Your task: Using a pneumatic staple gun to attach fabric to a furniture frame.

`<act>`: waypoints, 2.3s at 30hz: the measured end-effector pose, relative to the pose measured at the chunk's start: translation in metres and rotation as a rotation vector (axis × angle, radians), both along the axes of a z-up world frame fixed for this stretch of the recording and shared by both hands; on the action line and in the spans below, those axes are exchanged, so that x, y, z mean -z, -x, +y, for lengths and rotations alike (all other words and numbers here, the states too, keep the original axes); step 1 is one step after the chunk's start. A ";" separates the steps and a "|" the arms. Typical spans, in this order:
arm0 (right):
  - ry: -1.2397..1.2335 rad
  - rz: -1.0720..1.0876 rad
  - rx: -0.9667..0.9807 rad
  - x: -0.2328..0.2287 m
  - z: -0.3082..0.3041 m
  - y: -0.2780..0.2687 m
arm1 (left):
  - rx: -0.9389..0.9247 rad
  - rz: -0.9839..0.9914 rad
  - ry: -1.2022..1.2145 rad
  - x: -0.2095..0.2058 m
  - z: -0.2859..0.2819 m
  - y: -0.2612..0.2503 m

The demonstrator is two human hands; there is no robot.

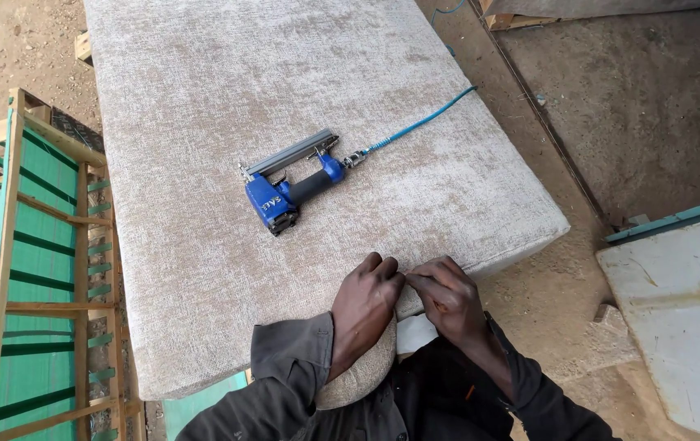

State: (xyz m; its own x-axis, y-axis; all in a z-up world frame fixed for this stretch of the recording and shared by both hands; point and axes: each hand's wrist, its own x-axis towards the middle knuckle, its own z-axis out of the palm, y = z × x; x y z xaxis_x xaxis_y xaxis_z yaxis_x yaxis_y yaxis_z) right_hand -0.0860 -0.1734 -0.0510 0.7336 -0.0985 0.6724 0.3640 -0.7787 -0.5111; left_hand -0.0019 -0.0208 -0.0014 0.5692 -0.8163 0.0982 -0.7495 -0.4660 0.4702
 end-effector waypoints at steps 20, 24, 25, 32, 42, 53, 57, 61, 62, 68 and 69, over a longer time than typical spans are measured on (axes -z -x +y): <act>-0.096 0.193 -0.258 -0.013 -0.017 0.005 | 0.167 -0.070 -0.029 0.040 0.020 0.004; 0.020 0.274 -0.263 -0.007 -0.018 0.026 | 0.308 -0.218 -0.147 0.025 0.017 -0.003; 0.019 0.278 -0.255 -0.007 -0.019 0.030 | 0.316 -0.215 -0.144 0.023 0.016 0.000; -0.208 0.192 0.211 -0.001 -0.053 0.046 | 0.252 -0.176 -0.134 0.017 0.017 0.010; -0.143 0.239 0.112 -0.060 -0.061 -0.059 | 0.292 -0.275 -0.170 0.009 0.029 0.012; 0.379 0.301 -0.368 -0.046 -0.024 -0.218 | 0.280 -0.221 0.068 0.024 0.041 0.005; 0.717 0.283 -0.496 -0.049 0.019 -0.239 | 0.283 -0.169 0.142 0.023 0.041 0.001; 0.667 0.389 -0.399 -0.043 0.042 -0.238 | 0.299 -0.188 0.121 0.012 0.044 0.000; 0.602 0.370 -0.338 -0.046 0.041 -0.235 | 0.292 -0.193 0.127 0.013 0.044 -0.002; 0.275 0.930 -0.104 -0.163 -0.006 -0.161 | 0.304 -0.168 0.050 0.027 0.046 -0.001; 0.214 1.098 -0.047 -0.178 -0.021 -0.145 | 0.320 -0.173 0.051 0.026 0.047 -0.002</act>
